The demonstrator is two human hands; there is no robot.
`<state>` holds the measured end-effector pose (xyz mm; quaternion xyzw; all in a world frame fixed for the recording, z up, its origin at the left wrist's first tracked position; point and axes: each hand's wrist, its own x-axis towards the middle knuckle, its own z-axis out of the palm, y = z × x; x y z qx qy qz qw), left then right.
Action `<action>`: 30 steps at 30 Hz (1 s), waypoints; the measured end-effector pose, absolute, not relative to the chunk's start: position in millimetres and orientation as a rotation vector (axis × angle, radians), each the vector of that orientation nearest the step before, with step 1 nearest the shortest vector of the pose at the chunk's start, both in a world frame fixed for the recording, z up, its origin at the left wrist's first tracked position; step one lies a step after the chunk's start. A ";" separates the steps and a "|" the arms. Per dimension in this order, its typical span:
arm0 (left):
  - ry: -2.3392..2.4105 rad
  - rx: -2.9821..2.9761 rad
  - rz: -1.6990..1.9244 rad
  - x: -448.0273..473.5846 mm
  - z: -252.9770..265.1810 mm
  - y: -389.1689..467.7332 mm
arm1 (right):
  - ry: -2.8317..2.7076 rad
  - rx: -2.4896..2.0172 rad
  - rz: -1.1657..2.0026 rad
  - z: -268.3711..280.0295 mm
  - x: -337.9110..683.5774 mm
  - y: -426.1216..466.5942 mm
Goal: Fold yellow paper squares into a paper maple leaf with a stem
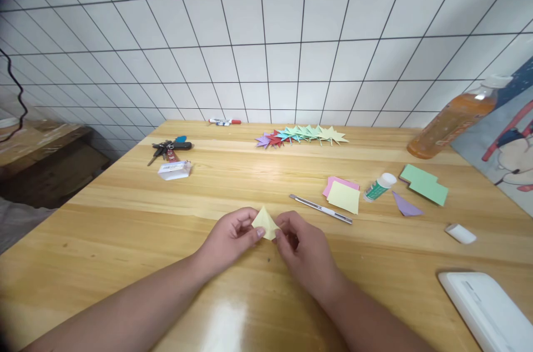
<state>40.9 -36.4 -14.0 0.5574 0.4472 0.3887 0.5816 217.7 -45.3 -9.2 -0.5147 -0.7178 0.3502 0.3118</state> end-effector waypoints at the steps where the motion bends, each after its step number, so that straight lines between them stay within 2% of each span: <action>1: 1.029 1.284 0.895 40.7 -13.7 -36.0 | -1.875 -1.344 0.922 -10.6 217.8 -45.9; 9: 1.012 1.124 0.869 34.4 -8.1 -28.7 | -2.159 -1.035 0.639 -7.4 221.4 -46.4; 17: 0.963 1.131 0.837 33.7 -7.3 -27.9 | -2.116 -1.014 0.432 -14.8 220.4 -42.9; 22: 0.977 1.159 0.792 35.7 -6.9 -28.5 | -2.048 -1.100 0.452 -8.9 220.2 -43.7; 30: 0.948 1.160 0.795 35.9 -4.2 -30.6 | -2.012 -1.136 0.657 -4.4 219.4 -43.5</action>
